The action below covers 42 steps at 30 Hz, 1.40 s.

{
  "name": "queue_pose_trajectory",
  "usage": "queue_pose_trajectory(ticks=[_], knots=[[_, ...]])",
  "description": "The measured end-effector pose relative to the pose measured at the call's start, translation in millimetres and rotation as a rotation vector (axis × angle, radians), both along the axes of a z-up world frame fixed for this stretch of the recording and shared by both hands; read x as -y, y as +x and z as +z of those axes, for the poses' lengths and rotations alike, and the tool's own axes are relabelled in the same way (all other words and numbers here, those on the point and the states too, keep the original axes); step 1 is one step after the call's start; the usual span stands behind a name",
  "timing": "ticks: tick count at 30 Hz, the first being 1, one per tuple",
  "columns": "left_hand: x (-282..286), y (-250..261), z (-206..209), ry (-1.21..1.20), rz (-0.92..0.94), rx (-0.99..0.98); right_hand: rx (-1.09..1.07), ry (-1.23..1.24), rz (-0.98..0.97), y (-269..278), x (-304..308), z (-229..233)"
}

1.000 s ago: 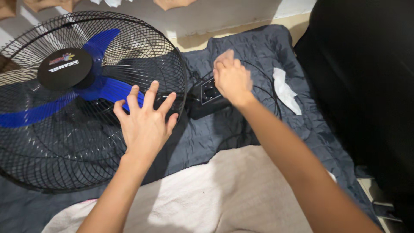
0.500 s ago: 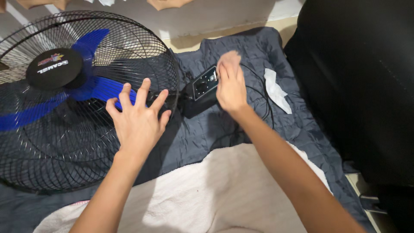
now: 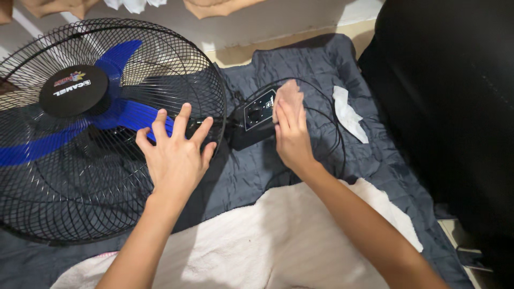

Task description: The person attaches a blue fan blade to the motor hub, secures it with a nut, and then places the front protective cage over the blades. They fasten the cage and wipe the fan's power cord with a cloth.

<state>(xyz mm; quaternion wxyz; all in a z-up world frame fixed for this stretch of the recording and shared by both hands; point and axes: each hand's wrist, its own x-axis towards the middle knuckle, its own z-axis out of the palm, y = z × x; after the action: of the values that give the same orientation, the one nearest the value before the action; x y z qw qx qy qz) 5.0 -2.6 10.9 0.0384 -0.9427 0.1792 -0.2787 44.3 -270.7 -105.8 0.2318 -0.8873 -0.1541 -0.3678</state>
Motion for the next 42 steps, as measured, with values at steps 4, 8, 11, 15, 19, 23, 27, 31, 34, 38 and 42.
queue_pose_trajectory(ticks=[4,8,11,15,19,23,27,31,34,38,42], knots=[[0.9,1.6,1.6,-0.011,-0.004,0.006,0.020,-0.019,0.066,22.3,18.0,8.7],[3.1,3.9,4.3,-0.019,0.001,0.010,-0.219,0.126,-0.040,63.5,25.3,16.9],[4.3,2.3,3.6,-0.023,0.003,0.016,-0.086,0.087,-0.030,61.5,23.9,8.7],[3.3,-1.5,1.4,-0.022,0.001,0.016,0.149,0.024,0.058,28.8,36.2,-15.0],[1.9,-0.7,1.5,-0.020,0.002,0.009,0.049,0.087,0.030,14.1,69.9,-43.4],[3.7,1.5,-0.3,-0.018,0.003,0.016,-0.540,0.029,-0.015,1.1,118.4,-76.4],[0.1,-0.3,-3.7,-0.018,0.003,0.009,-0.755,-0.364,-0.010,-8.1,137.0,-104.6],[1.1,1.3,-2.5,-0.013,0.007,0.014,-0.618,-0.600,0.002,-12.2,135.6,-111.4],[1.6,-1.5,0.9,-0.026,-0.012,0.018,-0.491,-0.545,-0.043,-13.6,127.4,-100.1],[5.4,-2.6,5.9,-0.141,-0.055,0.021,-0.584,-0.312,-0.092,-7.6,115.6,-48.6],[36.1,-0.5,-4.4,-0.477,-0.356,-0.068,-0.357,-0.098,0.133,-1.6,96.3,30.9]])
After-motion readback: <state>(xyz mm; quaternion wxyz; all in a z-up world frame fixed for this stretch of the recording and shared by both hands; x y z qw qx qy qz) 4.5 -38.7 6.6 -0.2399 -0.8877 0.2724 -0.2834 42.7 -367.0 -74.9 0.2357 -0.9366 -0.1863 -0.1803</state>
